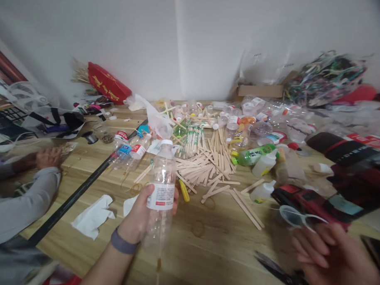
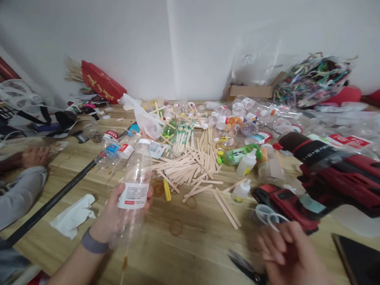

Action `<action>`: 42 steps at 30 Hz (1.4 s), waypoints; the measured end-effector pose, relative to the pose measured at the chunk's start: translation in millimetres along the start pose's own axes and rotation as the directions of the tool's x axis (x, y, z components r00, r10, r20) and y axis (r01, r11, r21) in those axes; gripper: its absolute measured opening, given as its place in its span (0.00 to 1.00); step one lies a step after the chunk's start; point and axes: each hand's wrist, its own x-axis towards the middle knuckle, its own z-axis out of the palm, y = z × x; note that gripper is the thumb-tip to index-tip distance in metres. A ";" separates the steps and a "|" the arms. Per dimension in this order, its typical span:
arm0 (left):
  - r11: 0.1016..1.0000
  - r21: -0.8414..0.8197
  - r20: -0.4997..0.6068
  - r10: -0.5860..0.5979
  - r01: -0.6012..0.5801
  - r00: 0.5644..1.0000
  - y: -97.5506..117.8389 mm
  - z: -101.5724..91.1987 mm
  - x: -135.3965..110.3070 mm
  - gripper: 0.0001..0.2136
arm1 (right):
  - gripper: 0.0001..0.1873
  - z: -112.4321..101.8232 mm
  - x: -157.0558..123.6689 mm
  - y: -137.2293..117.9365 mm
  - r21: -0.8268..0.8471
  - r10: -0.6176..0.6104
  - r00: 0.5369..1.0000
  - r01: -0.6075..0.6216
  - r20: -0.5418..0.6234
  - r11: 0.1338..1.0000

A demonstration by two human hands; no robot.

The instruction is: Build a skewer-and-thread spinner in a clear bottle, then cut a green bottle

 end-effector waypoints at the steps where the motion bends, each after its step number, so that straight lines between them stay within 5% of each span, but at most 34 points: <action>1: 1.000 0.002 0.018 -0.010 0.010 1.000 -2.8 2.3 0.8 0.24 | 0.29 14.7 -7.9 -1.0 0.011 0.053 0.999 -0.053 -0.012 0.999; 5: 0.999 -0.019 0.051 -0.029 0.030 0.998 -10.0 8.5 3.5 0.26 | 0.28 50.9 -25.9 3.6 -0.016 0.150 0.975 -0.150 0.162 0.989; 16: 0.990 -0.040 0.102 -0.134 0.139 0.986 -23.3 6.8 3.5 0.29 | 0.31 81.5 -35.1 12.1 -0.141 0.149 0.924 -0.105 0.352 0.984; 42: 0.986 -0.070 0.145 -0.139 0.150 0.980 -29.3 0.1 6.3 0.27 | 0.23 40.0 -28.3 7.5 -0.132 0.253 0.902 -0.220 0.349 0.967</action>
